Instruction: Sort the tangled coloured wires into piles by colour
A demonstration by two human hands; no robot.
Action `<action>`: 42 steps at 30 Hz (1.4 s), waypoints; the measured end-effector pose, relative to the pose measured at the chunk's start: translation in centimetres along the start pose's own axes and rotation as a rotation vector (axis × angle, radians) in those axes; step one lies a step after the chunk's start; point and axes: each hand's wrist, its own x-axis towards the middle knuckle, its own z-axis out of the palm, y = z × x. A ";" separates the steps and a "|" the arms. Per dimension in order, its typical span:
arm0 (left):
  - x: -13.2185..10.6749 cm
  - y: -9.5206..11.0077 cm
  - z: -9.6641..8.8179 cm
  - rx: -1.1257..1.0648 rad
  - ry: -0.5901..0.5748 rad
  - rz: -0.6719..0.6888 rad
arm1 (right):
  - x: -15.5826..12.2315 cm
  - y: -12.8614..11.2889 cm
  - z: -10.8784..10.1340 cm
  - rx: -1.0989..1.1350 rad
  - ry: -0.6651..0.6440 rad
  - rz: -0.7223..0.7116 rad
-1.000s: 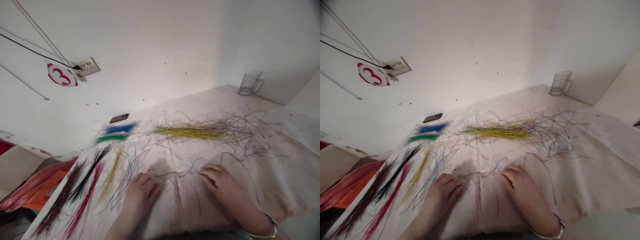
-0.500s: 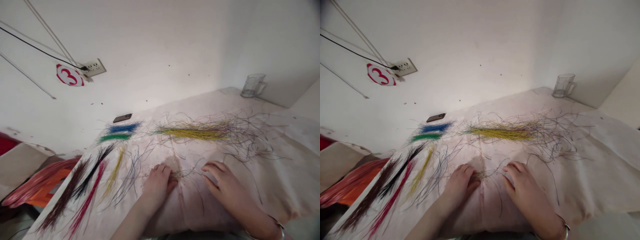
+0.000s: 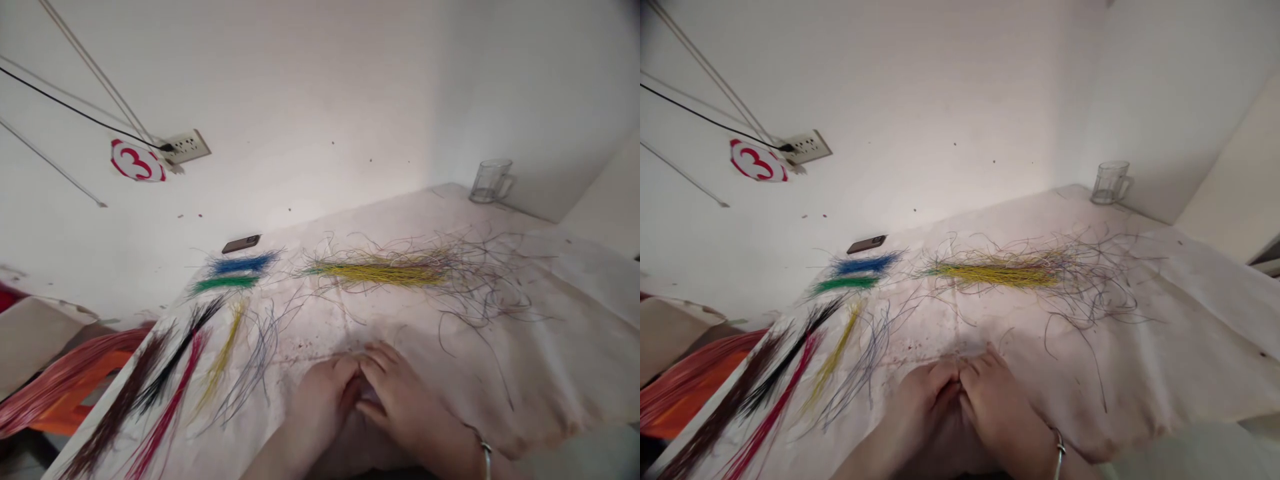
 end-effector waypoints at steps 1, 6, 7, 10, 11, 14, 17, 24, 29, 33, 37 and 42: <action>-0.2 0.1 0.0 -0.047 0.001 0.004 | 0.1 -0.2 0.1 0.001 -0.050 0.017; -1.2 -0.4 -1.0 -0.244 0.030 -0.017 | -0.4 0.7 -1.5 0.082 -0.138 0.038; -1.4 -0.7 -1.2 -0.263 0.031 -0.021 | -0.7 1.0 -2.0 0.099 -0.154 0.035; -1.6 -1.7 -1.7 -0.239 0.039 -0.050 | -1.2 2.1 -3.6 0.121 -0.184 0.039; -1.7 -2.0 -1.7 -0.220 0.043 -0.057 | -1.3 2.4 -4.0 0.119 -0.185 0.042; -1.5 -2.8 -1.7 -0.174 0.050 -0.048 | -1.5 3.5 -4.9 0.148 -0.162 0.065; -1.1 -3.1 -1.5 -0.127 0.049 -0.032 | -1.6 4.4 -5.3 0.208 -0.114 0.126; -0.3 -3.1 -0.1 0.094 0.022 0.019 | -2.1 7.0 -5.5 0.047 -0.104 0.201; -0.5 -3.3 0.5 0.176 0.025 0.054 | -2.3 7.7 -5.5 0.038 -0.094 0.214; -0.6 -3.5 0.4 0.140 0.027 0.046 | -2.3 8.2 -5.6 0.072 -0.077 0.217; -0.6 -3.5 0.5 0.158 0.054 0.006 | -2.6 9.5 -5.7 0.073 -0.018 0.274; -0.8 -3.1 1.0 0.201 0.126 -0.057 | -3.6 9.8 -7.5 0.043 0.273 0.377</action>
